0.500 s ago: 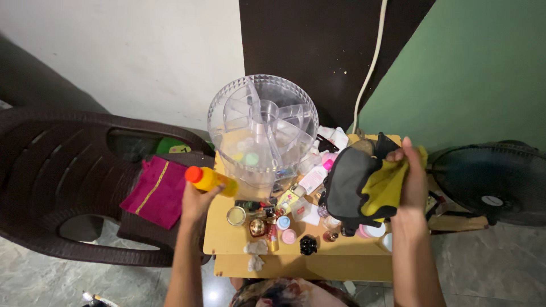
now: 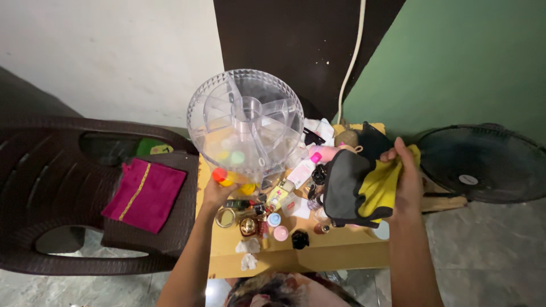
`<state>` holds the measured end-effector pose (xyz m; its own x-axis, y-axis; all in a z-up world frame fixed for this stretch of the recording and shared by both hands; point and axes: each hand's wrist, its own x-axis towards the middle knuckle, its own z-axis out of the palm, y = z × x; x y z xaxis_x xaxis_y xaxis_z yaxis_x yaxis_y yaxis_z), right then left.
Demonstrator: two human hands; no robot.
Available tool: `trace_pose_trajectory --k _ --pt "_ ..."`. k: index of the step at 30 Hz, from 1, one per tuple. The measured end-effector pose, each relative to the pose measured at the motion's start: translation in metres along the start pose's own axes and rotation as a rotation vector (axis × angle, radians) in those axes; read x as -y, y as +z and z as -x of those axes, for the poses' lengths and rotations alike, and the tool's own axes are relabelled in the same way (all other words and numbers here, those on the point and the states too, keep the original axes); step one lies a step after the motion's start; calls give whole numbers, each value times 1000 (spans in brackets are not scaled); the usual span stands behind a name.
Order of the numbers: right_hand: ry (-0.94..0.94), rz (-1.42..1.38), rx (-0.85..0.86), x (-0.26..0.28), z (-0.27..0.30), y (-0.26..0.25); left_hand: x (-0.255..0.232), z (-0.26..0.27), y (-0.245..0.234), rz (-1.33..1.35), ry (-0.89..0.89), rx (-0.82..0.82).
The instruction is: The person wipes several small bottles and containers on a cluttered table using a yellow and black cloth. They handle each item one at a time, wiping the exterior surfaces and then placing them back on the table. The task continues throughout the clip with repeated pick-up, wipe, and place actions.
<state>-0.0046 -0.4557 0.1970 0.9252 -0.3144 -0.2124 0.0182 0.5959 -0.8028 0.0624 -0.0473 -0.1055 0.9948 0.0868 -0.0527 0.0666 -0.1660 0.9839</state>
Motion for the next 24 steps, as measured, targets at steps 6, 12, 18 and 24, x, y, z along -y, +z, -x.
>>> trace_pose_trajectory --k 6,12,18,24 --pt "-84 46 21 -3 -1 -1 5 -9 13 -229 -79 46" --pt "-29 25 63 -12 -3 4 -19 9 36 -182 0 43" --pt "8 -19 60 -15 -1 8 -39 10 41 -542 -127 84" --pt "64 -47 67 -20 -2 7 -39 13 13 -624 -115 205"
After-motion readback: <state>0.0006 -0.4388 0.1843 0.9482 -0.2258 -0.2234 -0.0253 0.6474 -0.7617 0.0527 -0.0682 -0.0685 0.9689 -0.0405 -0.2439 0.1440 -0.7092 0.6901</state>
